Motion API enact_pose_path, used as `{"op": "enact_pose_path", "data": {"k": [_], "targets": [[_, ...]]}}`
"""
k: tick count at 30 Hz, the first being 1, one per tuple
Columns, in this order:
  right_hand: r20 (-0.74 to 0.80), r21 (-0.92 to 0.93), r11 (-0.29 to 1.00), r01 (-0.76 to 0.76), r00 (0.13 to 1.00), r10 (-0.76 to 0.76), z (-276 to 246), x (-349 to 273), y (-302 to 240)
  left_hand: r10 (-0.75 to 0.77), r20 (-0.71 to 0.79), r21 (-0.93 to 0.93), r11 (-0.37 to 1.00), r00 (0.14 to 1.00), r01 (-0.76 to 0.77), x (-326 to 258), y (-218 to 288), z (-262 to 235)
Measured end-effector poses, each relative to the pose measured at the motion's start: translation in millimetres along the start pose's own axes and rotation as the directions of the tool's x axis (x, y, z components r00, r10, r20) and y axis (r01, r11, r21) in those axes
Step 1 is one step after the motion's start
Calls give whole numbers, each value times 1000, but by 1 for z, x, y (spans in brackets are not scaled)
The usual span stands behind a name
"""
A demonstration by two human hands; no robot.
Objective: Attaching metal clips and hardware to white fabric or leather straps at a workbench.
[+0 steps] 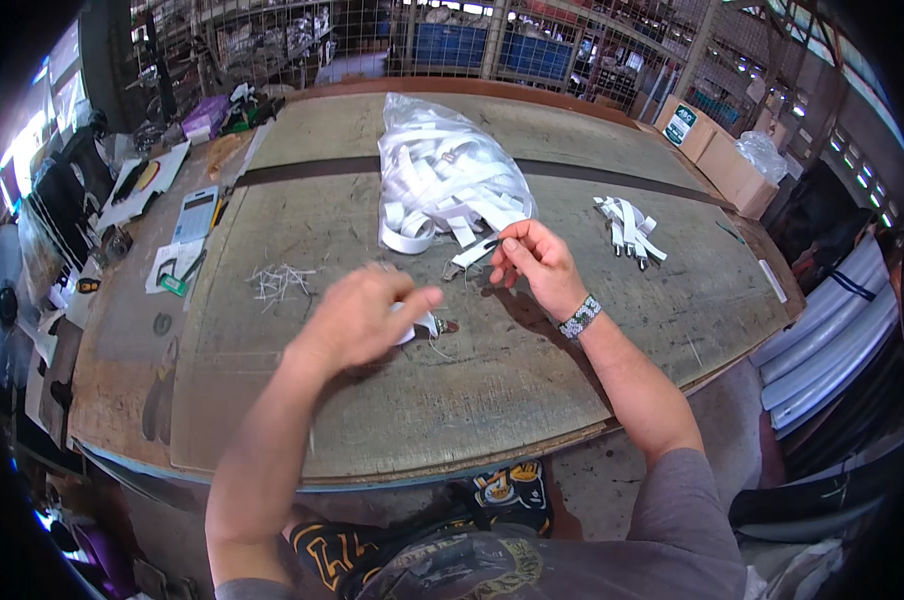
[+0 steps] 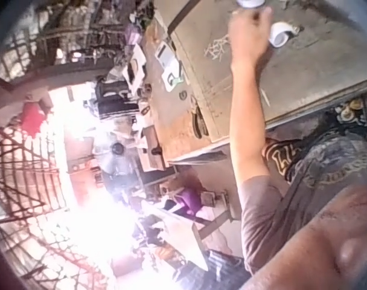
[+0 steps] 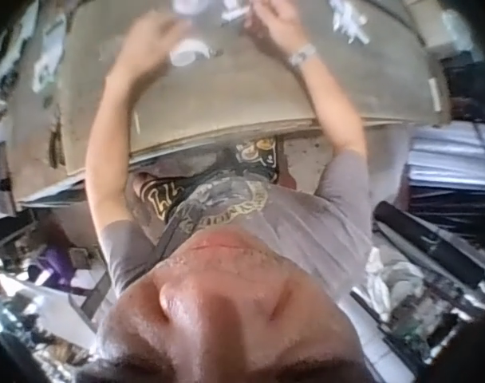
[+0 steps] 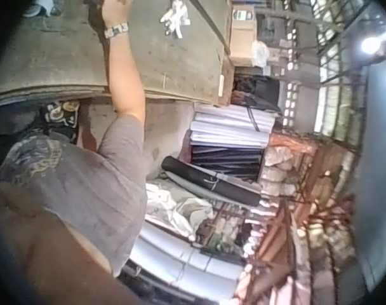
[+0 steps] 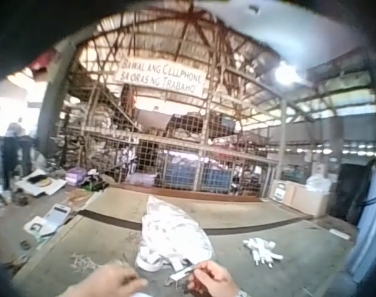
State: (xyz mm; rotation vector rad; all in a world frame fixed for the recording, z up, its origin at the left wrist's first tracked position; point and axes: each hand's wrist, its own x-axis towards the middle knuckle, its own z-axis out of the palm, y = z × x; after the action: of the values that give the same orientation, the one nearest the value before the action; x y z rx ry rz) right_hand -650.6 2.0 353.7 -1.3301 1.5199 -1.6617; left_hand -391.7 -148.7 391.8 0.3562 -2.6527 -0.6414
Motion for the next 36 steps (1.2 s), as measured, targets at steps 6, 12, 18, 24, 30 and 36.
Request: {"op": "enact_pose_path", "data": {"k": [6, 12, 18, 24, 30, 36], "targets": [[12, 2, 1000, -9, 1000, 9, 3, 0, 5, 39, 42, 11, 999, 998, -40, -17, 1, 11], [-101, -3, 999, 37, 994, -37, -19, 1, -6, 76, -214, 111, 992, 974, -53, -10, 6, -4], [-286, -76, 996, 50, 956, -70, -47, 4, -7, 245, -142, 202, 956, 959, -214, -8, -4, 12], [-530, -57, 991, 121, 837, -133, -104, -86, -64, 393, -33, 166, 909, 919, -383, -9, -5, 22], [-829, -161, 987, -5, 544, -132, -227, -220, -77, 365, 31, 250, 899, 930, -361, -7, 4, 20], [-949, -139, 952, -273, 312, -49, -262, -323, -36, 346, 76, 345, 871, 935, -350, -5, 16, 25]]}}
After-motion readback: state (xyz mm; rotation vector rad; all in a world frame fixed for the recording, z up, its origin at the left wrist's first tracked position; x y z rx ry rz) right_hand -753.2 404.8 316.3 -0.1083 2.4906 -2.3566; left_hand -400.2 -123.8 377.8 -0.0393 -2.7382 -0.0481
